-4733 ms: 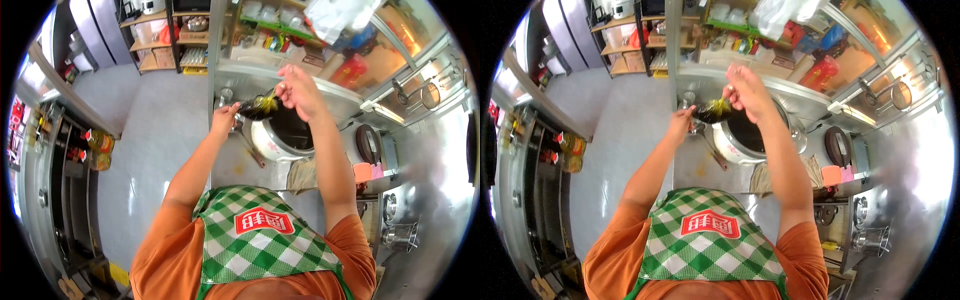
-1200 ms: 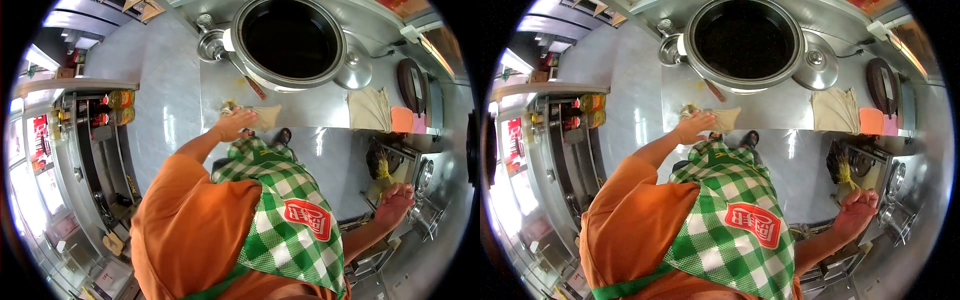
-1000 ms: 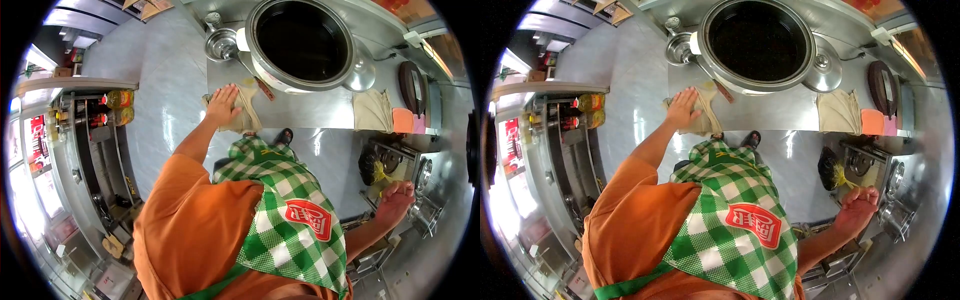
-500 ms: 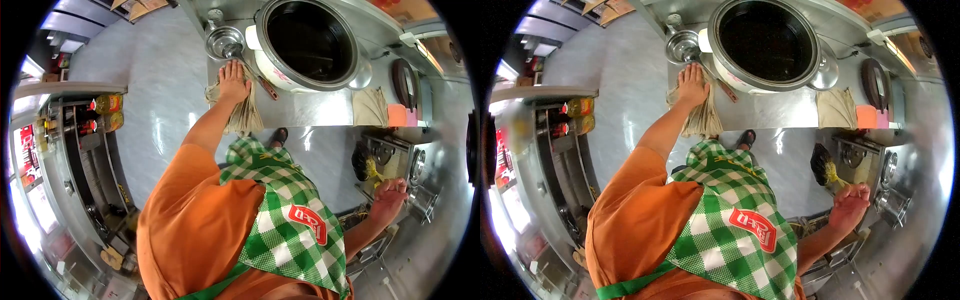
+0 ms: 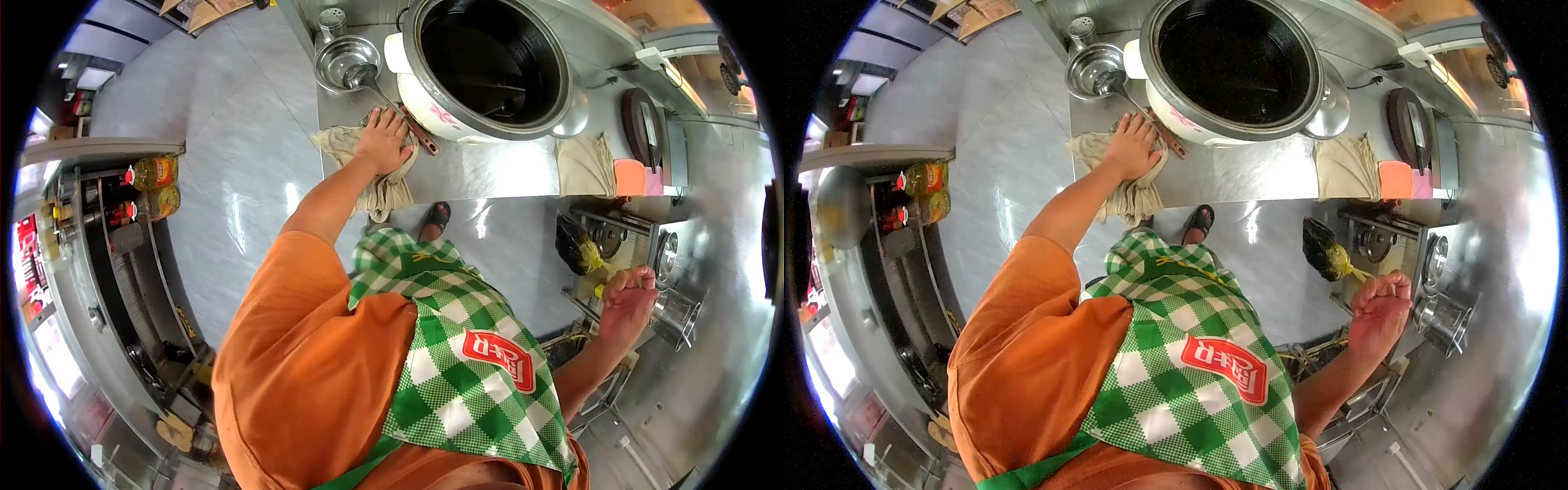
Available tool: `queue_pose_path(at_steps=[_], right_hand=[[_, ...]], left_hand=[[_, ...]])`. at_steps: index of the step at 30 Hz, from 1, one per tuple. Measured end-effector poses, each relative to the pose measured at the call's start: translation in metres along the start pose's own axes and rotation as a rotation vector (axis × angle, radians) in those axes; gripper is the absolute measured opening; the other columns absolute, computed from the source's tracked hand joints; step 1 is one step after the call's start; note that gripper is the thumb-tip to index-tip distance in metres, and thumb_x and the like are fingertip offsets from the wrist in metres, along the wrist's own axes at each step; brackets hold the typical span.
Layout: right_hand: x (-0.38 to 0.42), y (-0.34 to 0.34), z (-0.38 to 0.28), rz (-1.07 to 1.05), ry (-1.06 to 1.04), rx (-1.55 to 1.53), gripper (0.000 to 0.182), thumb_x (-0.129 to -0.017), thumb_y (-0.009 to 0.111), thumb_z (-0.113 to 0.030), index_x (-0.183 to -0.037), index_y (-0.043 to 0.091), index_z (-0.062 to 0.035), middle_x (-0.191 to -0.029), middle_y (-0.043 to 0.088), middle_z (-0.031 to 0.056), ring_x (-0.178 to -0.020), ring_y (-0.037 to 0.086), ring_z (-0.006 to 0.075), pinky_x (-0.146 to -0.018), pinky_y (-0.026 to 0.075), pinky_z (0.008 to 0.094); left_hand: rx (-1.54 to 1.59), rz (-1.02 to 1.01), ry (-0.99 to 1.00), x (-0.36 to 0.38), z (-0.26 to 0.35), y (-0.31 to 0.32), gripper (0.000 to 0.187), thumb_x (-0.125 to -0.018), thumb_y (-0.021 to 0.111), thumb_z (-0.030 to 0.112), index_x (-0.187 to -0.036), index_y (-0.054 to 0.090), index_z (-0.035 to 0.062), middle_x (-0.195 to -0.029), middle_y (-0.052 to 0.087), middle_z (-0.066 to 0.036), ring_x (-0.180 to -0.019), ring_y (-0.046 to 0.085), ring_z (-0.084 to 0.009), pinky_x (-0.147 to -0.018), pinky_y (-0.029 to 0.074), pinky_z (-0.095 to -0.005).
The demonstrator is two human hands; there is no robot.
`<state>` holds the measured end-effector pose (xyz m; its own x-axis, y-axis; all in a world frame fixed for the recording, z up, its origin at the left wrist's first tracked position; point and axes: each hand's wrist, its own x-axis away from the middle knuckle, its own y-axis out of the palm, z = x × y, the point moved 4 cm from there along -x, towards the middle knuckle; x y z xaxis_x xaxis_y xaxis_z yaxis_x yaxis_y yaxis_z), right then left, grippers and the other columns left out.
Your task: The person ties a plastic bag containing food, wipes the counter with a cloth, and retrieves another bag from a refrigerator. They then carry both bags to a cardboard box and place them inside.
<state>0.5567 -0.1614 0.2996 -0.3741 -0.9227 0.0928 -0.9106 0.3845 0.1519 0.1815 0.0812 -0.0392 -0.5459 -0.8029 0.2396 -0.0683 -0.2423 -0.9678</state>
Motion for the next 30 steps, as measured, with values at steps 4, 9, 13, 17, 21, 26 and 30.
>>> queue_pose_path(at_steps=[4,9,13,17,21,26,30], right_hand=[[-0.005,0.01,-0.004,-0.079,-0.017,-0.014,0.05,-0.101,0.055,-0.05,-0.122,0.048,-0.0053,-0.086,0.055,0.0062,-0.069,0.048,0.0122,-0.054,0.037,0.0235],[-0.007,0.019,-0.008,-0.075,-0.022,-0.008,0.05,-0.1,0.056,-0.051,-0.122,0.048,-0.0064,-0.087,0.055,0.0058,-0.071,0.048,0.0119,-0.054,0.037,0.0232],[-0.004,0.016,-0.01,-0.074,-0.035,-0.009,0.051,-0.099,0.056,-0.052,-0.121,0.048,-0.007,-0.09,0.055,0.0052,-0.073,0.048,0.0117,-0.053,0.035,0.0232],[-0.002,0.009,-0.011,-0.018,-0.044,-0.016,0.051,-0.099,0.057,-0.052,-0.121,0.048,-0.007,-0.089,0.055,0.005,-0.072,0.048,0.0117,-0.054,0.035,0.0231],[0.004,0.011,-0.013,-0.026,-0.044,-0.01,0.053,-0.098,0.058,-0.053,-0.12,0.048,-0.006,-0.086,0.055,0.0056,-0.069,0.047,0.0121,-0.054,0.035,0.0238],[0.004,0.006,-0.016,0.015,-0.057,-0.014,0.053,-0.097,0.062,-0.049,-0.12,0.048,-0.0035,-0.083,0.055,0.0067,-0.064,0.046,0.0128,-0.052,0.035,0.0255],[0.006,0.005,-0.022,0.046,-0.109,0.002,0.053,-0.096,0.064,-0.046,-0.119,0.048,-0.0012,-0.081,0.055,0.008,-0.062,0.046,0.014,-0.051,0.034,0.0253]], left_hand=[[0.025,0.039,0.088,0.017,0.017,-0.001,0.071,-0.1,0.035,0.052,-0.152,0.037,0.0038,-0.16,0.035,-0.014,-0.151,0.02,-0.0324,-0.124,0.007,-0.0516],[0.117,0.179,0.187,0.037,0.04,0.013,0.071,-0.097,0.043,0.053,-0.148,0.044,0.0042,-0.153,0.043,-0.015,-0.147,0.027,-0.0347,-0.124,0.009,-0.0518],[0.146,0.089,0.196,0.047,0.058,0.011,0.072,-0.095,0.046,0.053,-0.15,0.042,0.0046,-0.154,0.042,-0.014,-0.145,0.029,-0.0332,-0.123,0.011,-0.0512],[0.167,0.133,0.255,0.043,0.072,0.016,0.076,-0.096,0.045,0.053,-0.154,0.035,0.0045,-0.16,0.034,-0.011,-0.146,0.029,-0.0306,-0.124,0.011,-0.0491],[0.191,0.18,0.327,0.047,0.085,0.016,0.076,-0.098,0.044,0.052,-0.156,0.03,0.0043,-0.163,0.028,-0.01,-0.148,0.026,-0.0284,-0.124,0.013,-0.0473],[0.228,0.194,0.381,0.049,0.111,0.01,0.076,-0.1,0.044,0.051,-0.156,0.03,0.0021,-0.164,0.027,-0.011,-0.151,0.022,-0.0272,-0.123,0.014,-0.0476],[0.145,0.195,0.372,0.05,0.128,0.005,0.074,-0.1,0.045,0.048,-0.155,0.03,0.0011,-0.163,0.028,-0.012,-0.151,0.024,-0.0264,-0.123,0.014,-0.0482]])
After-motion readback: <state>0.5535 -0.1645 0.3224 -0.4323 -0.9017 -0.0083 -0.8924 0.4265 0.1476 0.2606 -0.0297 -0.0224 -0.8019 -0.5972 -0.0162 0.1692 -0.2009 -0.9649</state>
